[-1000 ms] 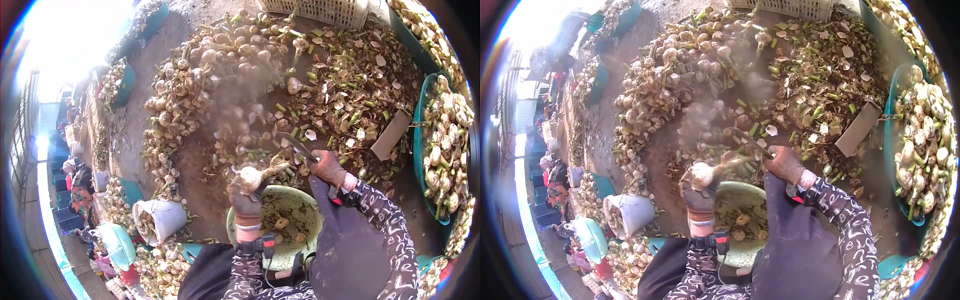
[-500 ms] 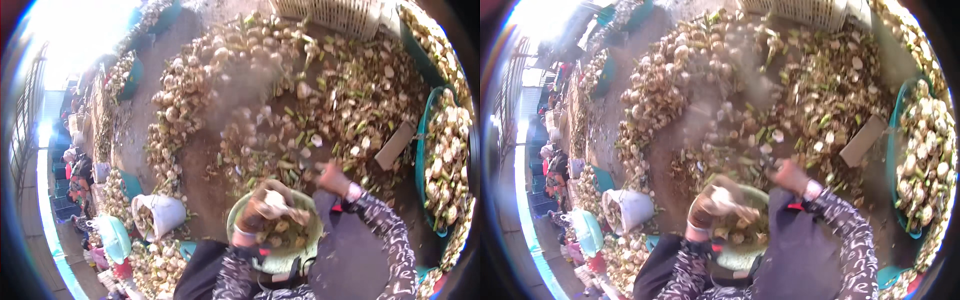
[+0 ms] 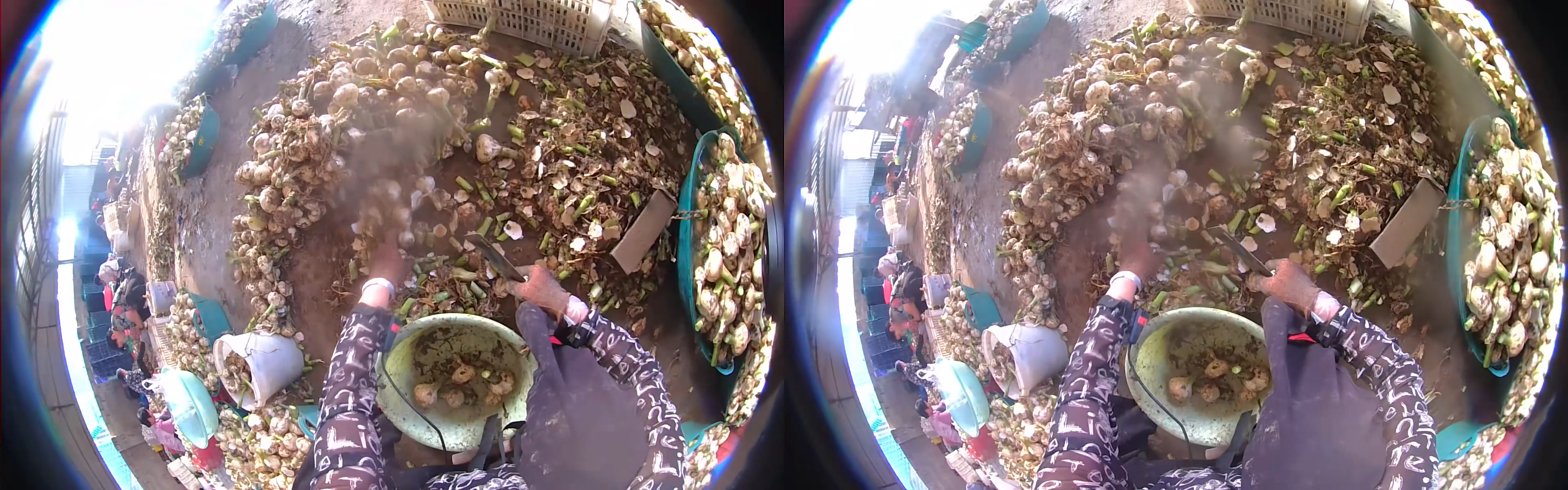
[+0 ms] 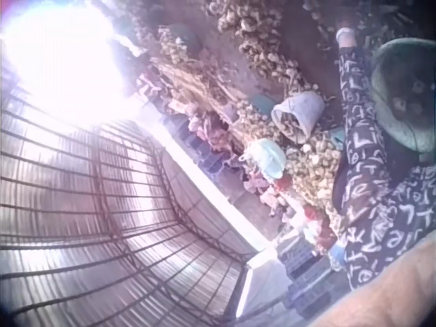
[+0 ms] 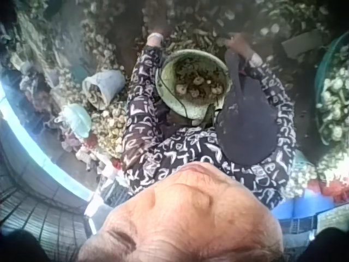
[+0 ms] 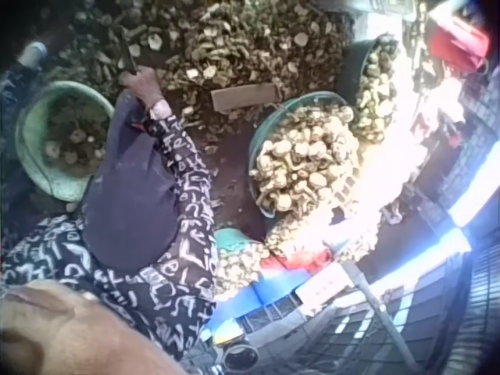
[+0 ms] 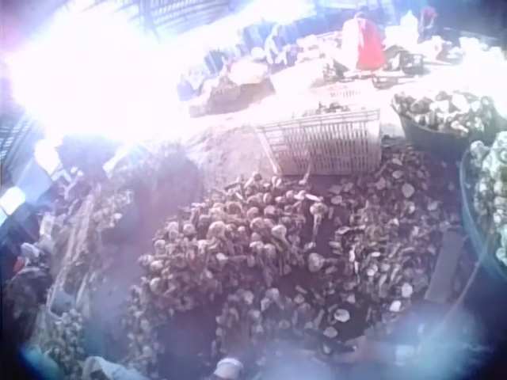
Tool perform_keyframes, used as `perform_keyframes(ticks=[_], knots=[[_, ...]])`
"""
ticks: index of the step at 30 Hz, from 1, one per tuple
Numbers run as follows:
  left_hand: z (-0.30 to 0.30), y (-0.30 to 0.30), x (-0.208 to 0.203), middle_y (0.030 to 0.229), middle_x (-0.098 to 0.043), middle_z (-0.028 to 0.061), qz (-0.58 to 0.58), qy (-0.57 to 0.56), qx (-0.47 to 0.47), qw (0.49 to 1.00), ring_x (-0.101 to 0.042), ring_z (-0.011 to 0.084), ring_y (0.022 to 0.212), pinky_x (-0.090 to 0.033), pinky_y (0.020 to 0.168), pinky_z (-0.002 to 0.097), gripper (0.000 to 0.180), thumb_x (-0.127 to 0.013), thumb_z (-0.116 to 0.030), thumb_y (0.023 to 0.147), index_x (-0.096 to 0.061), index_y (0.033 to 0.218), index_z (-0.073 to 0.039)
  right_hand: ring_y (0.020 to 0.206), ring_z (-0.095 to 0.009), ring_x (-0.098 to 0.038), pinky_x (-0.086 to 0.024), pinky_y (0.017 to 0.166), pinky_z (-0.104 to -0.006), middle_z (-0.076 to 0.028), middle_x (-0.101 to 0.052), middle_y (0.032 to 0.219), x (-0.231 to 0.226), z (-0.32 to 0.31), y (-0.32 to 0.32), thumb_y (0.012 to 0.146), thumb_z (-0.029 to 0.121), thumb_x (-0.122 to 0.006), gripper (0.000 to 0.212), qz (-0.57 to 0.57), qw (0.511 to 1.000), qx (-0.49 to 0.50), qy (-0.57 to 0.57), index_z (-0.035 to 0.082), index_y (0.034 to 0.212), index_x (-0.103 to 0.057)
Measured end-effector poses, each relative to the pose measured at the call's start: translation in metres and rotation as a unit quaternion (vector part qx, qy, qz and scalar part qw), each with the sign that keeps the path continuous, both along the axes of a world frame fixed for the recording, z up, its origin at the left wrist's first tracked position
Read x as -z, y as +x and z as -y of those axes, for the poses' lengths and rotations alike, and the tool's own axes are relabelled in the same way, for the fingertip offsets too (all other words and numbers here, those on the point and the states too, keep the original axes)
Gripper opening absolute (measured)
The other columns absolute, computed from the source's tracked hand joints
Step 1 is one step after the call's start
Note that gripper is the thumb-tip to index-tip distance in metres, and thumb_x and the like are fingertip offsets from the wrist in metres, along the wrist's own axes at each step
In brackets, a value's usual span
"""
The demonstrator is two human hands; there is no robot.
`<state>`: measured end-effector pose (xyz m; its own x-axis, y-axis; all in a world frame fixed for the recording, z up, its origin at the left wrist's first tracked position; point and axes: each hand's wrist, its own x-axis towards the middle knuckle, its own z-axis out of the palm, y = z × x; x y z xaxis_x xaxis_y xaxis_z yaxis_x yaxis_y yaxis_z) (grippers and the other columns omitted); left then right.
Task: The person picks up garlic bulbs from a pile, trims the roots and stems with a knife, and places them into a green basin. Once the basin is full, the person empties the garlic into a white crate and continues trimming more bulbs.
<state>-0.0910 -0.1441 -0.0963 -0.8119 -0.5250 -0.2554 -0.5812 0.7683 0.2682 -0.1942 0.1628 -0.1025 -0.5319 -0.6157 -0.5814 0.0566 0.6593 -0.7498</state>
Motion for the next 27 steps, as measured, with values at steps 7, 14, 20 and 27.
perform_keyframes(ticks=[7, 14, 20, 27], knots=[[0.009, 0.041, 0.016, 0.087, -0.065, 0.0123, -0.081, 0.422, -0.163, 0.888, -0.063, 0.0223, 0.082, -0.05, 0.072, 0.0318, 0.032, -0.063, -0.018, 0.078, -0.058, 0.105, -0.001, 0.067, -0.03, -0.064, -0.049, 0.063, -0.0384, -0.016, -0.065, 0.069, -0.025, 0.019, 0.0, 0.079, 0.034, -0.064, 0.032, -0.052, 0.995, 0.0, -0.082, 0.004, 0.09, -0.069], [-0.072, 0.025, -0.04, 0.065, -0.048, 0.0007, -0.352, 0.542, -0.209, 0.734, -0.043, 0.0077, 0.052, -0.037, 0.048, 0.021, 0.012, -0.05, -0.014, 0.086, -0.054, 0.088, -0.003, 0.062, -0.027, -0.064, -0.05, 0.063, -0.0377, -0.013, -0.066, 0.07, -0.095, 0.064, -0.021, 0.082, 0.029, -0.061, 0.025, -0.22, 0.952, 0.023, -0.213, 0.006, 0.086, -0.067], [-0.097, 0.026, -0.073, 0.076, -0.061, 0.008, -0.371, 0.641, -0.157, 0.654, -0.052, 0.0112, 0.056, -0.049, 0.055, 0.0237, 0.031, -0.062, -0.019, 0.082, -0.051, 0.106, -0.003, 0.075, -0.032, -0.067, -0.052, 0.068, -0.0371, -0.018, -0.069, 0.087, -0.03, 0.051, -0.025, 0.084, 0.038, -0.062, 0.039, -0.171, 0.965, -0.197, 0.033, 0.006, 0.106, -0.067], [-0.111, 0.033, -0.091, 0.106, -0.058, 0.0088, -0.24, 0.661, -0.19, 0.685, -0.06, 0.019, 0.093, -0.054, 0.082, 0.0336, 0.066, -0.06, -0.004, 0.079, -0.032, 0.139, -0.003, 0.072, -0.027, -0.066, -0.051, 0.067, -0.0358, -0.015, -0.068, 0.079, -0.045, 0.025, 0.004, 0.081, 0.044, -0.063, 0.04, -0.058, 0.992, -0.073, -0.081, 0.007, 0.097, -0.068]])
